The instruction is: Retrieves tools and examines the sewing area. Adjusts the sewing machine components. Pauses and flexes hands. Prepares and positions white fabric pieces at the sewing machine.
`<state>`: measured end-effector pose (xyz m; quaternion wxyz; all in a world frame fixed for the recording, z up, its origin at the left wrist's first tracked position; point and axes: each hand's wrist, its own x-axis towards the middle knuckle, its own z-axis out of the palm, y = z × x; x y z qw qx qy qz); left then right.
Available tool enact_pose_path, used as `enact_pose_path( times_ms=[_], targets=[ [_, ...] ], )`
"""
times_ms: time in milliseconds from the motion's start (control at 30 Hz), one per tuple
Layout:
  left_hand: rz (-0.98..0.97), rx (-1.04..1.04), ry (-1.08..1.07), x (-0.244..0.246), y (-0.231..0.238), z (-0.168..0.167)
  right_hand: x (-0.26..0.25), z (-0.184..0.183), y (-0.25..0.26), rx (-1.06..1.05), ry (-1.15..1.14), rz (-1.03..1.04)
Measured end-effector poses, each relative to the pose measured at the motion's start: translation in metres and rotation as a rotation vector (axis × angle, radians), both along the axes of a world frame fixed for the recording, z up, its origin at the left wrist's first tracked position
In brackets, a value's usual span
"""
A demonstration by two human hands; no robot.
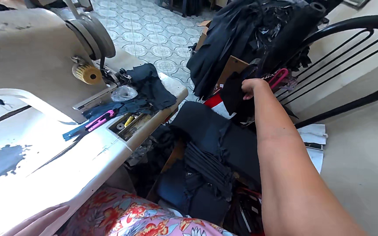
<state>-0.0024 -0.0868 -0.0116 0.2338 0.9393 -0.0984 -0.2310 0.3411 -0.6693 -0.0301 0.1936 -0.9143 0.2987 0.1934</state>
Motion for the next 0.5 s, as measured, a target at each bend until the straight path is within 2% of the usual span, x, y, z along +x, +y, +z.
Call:
enact_pose_path(
  times_ms=[100,267,367,500],
  targets=[
    [-0.068,-0.021,-0.038,0.001,0.016,-0.016,-0.005,0.017,0.013,0.006,0.048,-0.038],
    [-0.087,-0.017,-0.057,0.002,0.023,-0.022,-0.015,0.026,0.024,-0.214,0.095,-0.001],
    [-0.087,-0.037,-0.085,0.002,0.024,-0.025,-0.014,0.023,0.022,-0.428,0.286,0.247],
    [-0.087,-0.053,-0.090,0.000,0.028,-0.028,-0.023,0.025,0.031,-0.404,0.279,0.228]
  ],
)
